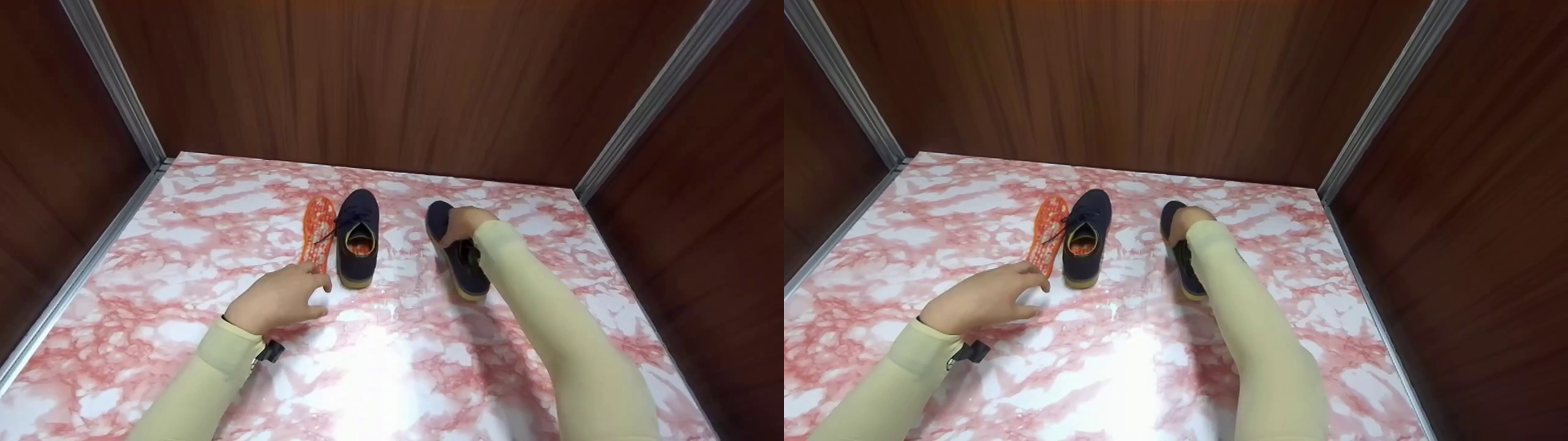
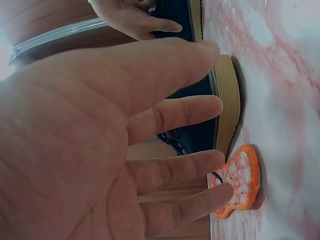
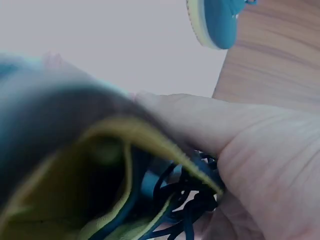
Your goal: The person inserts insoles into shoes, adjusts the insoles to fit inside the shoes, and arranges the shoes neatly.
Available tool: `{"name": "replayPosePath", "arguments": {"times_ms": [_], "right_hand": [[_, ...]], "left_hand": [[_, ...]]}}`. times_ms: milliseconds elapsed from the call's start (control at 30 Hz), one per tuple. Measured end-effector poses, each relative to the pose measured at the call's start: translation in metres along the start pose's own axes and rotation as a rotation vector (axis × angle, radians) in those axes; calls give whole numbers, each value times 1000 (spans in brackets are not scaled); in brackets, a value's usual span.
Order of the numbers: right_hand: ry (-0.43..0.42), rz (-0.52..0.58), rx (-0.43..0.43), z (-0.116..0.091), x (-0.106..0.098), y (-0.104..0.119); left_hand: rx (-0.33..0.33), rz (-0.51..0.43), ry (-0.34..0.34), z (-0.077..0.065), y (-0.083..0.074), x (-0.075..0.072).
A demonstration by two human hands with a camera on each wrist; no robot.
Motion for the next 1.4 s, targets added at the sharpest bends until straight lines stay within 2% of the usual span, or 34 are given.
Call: {"name": "replayPosePath", "arguments": {"times_ms": [333, 567, 900, 1067, 1233, 1300, 1400], "right_hand": [[-53, -44, -132, 3, -1, 26], [-95, -74, -194, 8, 0, 32], [-162, -193, -366, 17, 3, 42], [-156, -167, -413, 21, 1, 43], [-150, -71, -358, 19, -7, 25], [-134, -59, -306, 18, -9, 12], [-121, -58, -280, 17, -11, -1]], "left_hand": [[-11, -16, 16, -1, 1, -1], [-12, -7, 16, 0, 1, -1], [-21, -13, 17, 0, 2, 0], [-29, -21, 13, 0, 4, 0], [-22, -23, 13, 1, 3, 0], [-23, -21, 11, 1, 4, 0], [-30, -17, 6, 0, 6, 1]]}}
Point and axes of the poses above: each hand's wrist, its own z-axis towards the middle knuckle, its own x-axis out of the palm, y = z × x, the point moved 10 cm from there along z, towards the middle knuckle, and after that the axes turned 6 degrees about -x, right-handed, at the moved point
